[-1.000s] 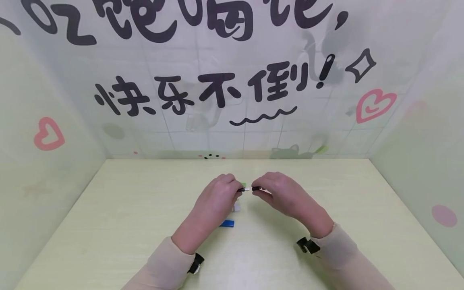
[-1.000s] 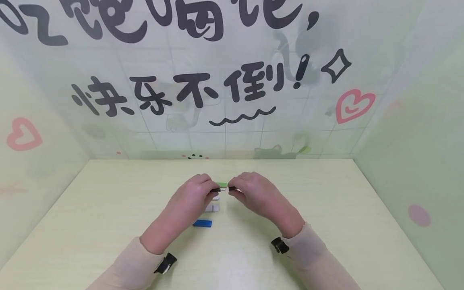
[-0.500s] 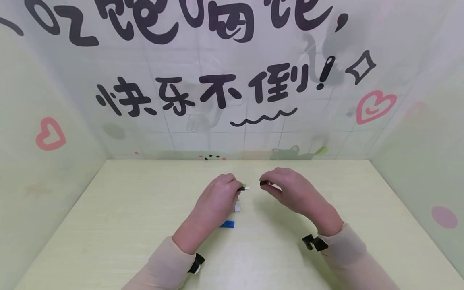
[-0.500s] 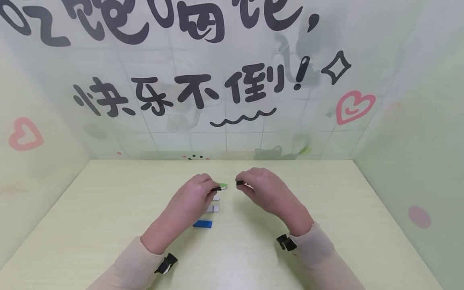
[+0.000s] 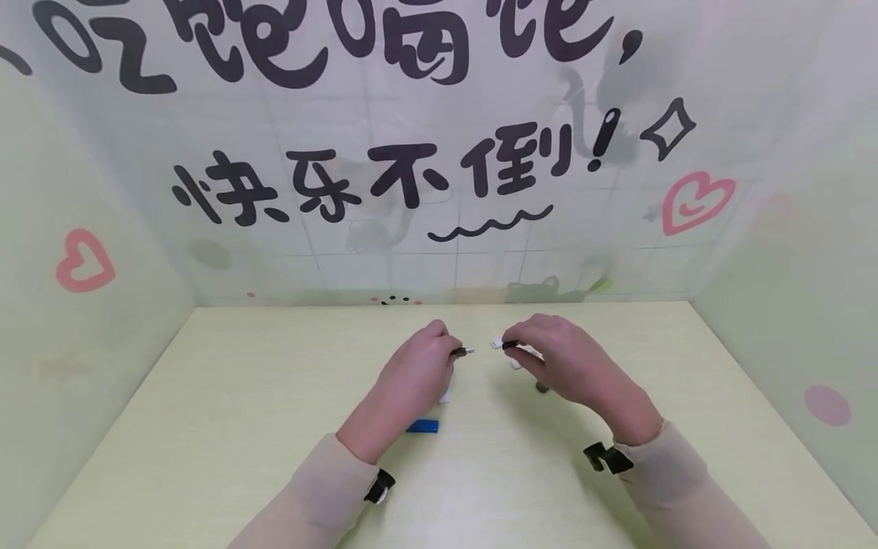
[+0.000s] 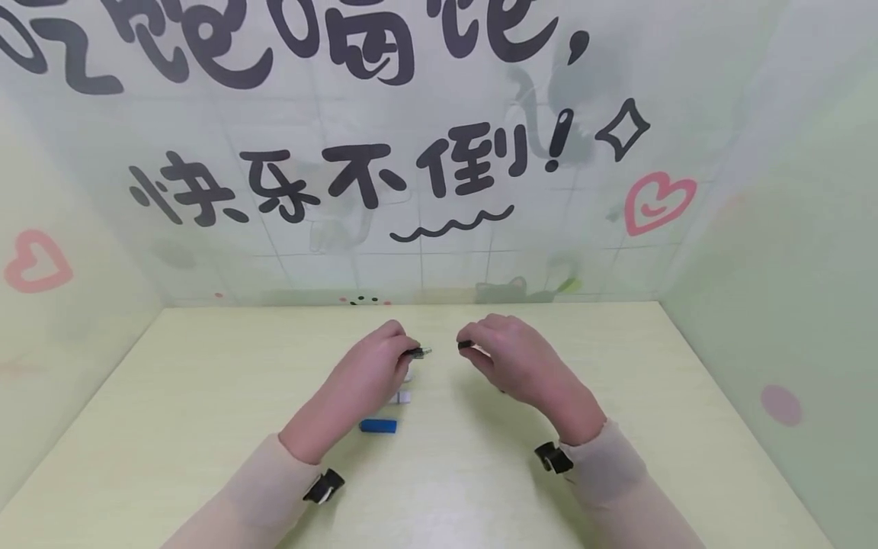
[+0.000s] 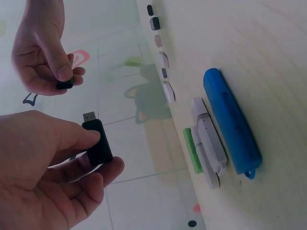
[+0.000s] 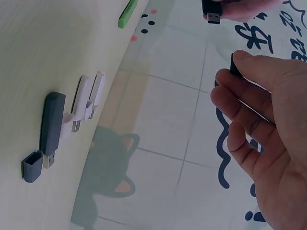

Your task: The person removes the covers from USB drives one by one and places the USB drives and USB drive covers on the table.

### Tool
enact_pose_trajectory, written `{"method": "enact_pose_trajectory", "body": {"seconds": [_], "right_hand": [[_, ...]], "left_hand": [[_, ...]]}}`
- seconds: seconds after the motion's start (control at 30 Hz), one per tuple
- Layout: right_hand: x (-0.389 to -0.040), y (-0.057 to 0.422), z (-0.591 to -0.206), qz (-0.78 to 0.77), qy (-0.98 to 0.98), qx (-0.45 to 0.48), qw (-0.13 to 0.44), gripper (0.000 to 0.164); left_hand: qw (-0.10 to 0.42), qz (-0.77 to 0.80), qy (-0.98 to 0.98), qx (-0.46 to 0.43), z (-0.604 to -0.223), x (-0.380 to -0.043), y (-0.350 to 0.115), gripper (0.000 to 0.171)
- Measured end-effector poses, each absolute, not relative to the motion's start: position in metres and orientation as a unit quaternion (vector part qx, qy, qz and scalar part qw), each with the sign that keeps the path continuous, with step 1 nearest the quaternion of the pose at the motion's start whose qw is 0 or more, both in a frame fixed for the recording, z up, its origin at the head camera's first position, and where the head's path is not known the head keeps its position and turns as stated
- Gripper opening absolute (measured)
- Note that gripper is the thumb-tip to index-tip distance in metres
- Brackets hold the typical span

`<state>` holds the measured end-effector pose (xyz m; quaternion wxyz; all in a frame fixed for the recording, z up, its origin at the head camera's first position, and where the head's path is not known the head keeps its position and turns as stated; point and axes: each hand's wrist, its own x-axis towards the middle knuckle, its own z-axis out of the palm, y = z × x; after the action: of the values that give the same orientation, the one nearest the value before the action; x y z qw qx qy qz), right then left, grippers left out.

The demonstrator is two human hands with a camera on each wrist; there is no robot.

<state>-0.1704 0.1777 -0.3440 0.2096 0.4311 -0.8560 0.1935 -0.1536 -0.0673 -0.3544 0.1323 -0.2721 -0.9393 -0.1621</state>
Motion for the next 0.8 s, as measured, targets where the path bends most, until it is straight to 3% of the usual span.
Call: {"method": "enact_pose_trajectory", "body": {"seconds": [0.27, 0.57, 0.8], "right_hand": [[-0.168, 0.187, -0.346, 0.186, -0.854, 0.432, 0.222, 0.019], [-0.164, 0.193, -0.345, 0.167, -0.857, 0.435, 0.22, 0.015], [-0.16, 0.198, -0.347, 0.165, -0.862, 0.429, 0.213, 0.016]], "left_hand": [[0.077, -0.156, -0.954, -0.243, -0.357, -0.175, -0.051, 0.009], [-0.049, -0.214, -0.959, -0.18, -0.364, -0.203, -0.03, 0.011], [-0.078, -0.188, -0.963, -0.179, -0.379, -0.222, -0.016, 0.011]]}}
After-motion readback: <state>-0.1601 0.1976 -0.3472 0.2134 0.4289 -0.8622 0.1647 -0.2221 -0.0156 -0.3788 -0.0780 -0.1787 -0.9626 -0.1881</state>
